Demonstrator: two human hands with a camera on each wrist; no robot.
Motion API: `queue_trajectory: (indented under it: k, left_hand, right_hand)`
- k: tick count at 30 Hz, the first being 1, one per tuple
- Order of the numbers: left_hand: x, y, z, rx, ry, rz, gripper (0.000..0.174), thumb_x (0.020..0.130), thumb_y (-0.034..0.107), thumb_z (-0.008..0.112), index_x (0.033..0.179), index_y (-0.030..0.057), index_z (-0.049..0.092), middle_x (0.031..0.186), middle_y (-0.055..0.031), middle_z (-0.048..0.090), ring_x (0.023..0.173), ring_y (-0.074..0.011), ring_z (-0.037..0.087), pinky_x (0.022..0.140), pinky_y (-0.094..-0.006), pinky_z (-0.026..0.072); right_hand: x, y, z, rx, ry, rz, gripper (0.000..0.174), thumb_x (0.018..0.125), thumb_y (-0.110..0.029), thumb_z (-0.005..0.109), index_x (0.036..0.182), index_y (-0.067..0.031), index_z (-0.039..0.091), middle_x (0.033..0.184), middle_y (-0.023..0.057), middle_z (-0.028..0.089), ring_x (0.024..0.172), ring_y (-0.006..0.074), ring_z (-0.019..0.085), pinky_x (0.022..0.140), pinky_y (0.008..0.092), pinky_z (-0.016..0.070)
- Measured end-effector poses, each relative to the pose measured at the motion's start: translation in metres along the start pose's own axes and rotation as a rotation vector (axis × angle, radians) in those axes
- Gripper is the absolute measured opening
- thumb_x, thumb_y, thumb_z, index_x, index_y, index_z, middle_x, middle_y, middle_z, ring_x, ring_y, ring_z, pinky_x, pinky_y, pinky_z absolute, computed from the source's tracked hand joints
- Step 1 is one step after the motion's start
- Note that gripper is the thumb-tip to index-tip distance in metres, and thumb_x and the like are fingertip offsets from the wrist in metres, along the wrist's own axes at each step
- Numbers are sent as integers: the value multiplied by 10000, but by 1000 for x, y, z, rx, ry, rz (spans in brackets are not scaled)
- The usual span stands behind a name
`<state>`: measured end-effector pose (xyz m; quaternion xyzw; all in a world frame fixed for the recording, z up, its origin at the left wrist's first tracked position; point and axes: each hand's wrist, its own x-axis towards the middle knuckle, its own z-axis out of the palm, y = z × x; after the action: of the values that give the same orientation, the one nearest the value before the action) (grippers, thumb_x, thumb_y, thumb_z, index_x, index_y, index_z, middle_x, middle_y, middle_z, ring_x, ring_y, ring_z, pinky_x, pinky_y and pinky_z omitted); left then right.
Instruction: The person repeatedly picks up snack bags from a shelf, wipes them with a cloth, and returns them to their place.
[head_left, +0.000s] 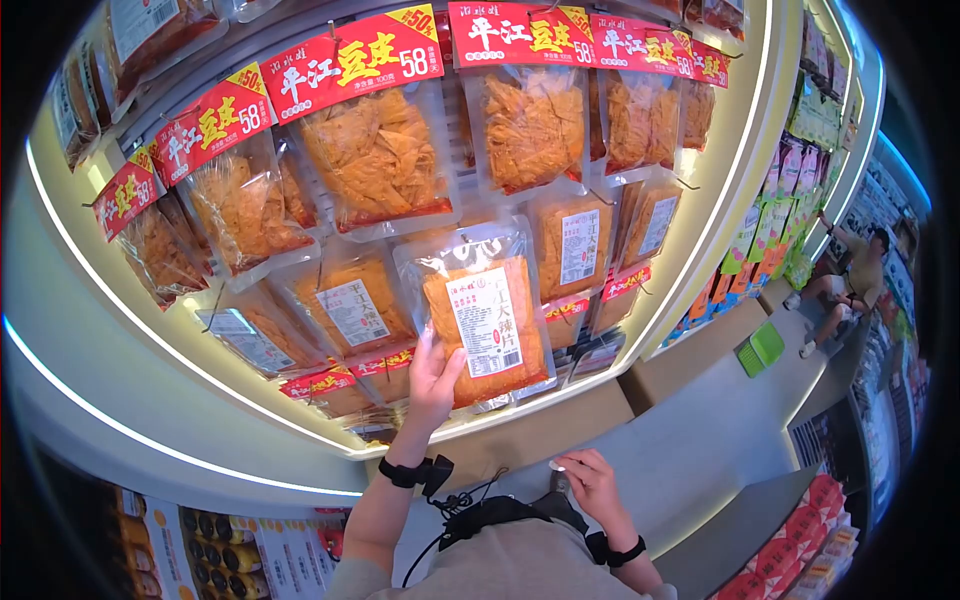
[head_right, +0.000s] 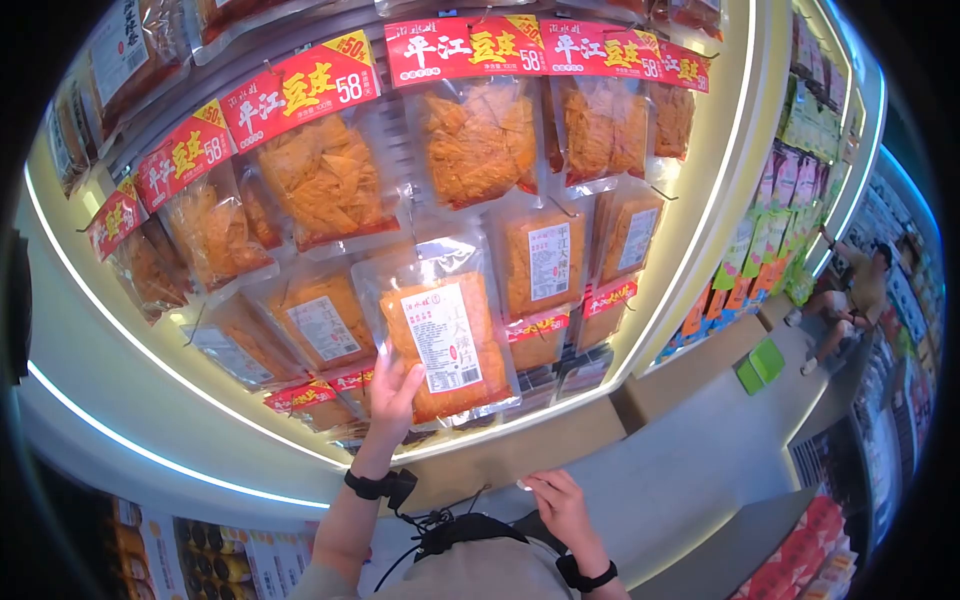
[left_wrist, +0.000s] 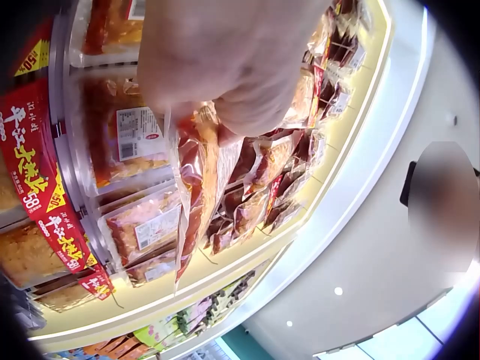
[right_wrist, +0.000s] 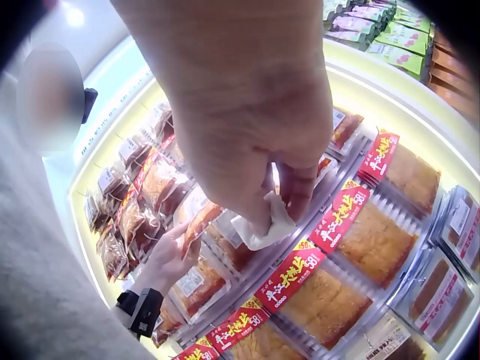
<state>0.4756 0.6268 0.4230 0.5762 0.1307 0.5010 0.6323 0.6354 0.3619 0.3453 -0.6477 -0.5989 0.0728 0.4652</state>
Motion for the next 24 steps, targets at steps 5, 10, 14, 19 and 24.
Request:
queue_trajectory:
  k: [5, 10, 14, 19, 24]
  left_hand:
    - [28, -19, -8, 46, 82, -52, 610, 1049, 25, 527, 1567, -34, 210, 1459, -180, 540, 1342, -212, 524, 1139, -358, 392]
    - [32, -36, -20, 159, 213, -66, 575, 1008, 92, 647, 1482, -4, 335, 1299, -181, 617, 1250, -203, 579, 1051, -372, 479]
    - [4, -20, -31, 639, 431, 133, 640, 904, 115, 762, 1430, -22, 424, 1391, -184, 496, 1273, -282, 526, 1025, -398, 472]
    - [-4, 20, -81, 996, 747, 377, 728, 898, 105, 763, 1489, -35, 361, 1451, -192, 442, 1317, -318, 482, 1084, -413, 409]
    - [-1, 23, -125, 911, 787, 300, 790, 927, 151, 757, 1557, 9, 302, 1513, -205, 443, 1405, -295, 441, 1145, -426, 352]
  right_hand:
    - [6, 0, 0, 11, -5, -5, 248, 816, 70, 687, 1037, -26, 747, 1013, 112, 705, 919, 325, 666, 802, 396, 549]
    - [2, 2, 0, -10, -27, 18, 246, 818, 69, 688, 1035, -27, 754, 1011, 125, 701, 921, 331, 661, 794, 393, 542]
    - [-5, 14, 6, 5, 9, 20, 237, 821, 63, 696, 1032, -27, 758, 1013, 126, 706, 901, 327, 657, 788, 390, 533]
    - [0, 18, 10, 5, -20, 27, 234, 818, 65, 701, 1028, -21, 757, 1020, 126, 709, 895, 327, 660, 795, 391, 534]
    - [13, 6, 17, 18, -69, -46, 227, 823, 69, 711, 1027, -18, 756, 1002, 128, 712, 911, 314, 669, 785, 376, 538]
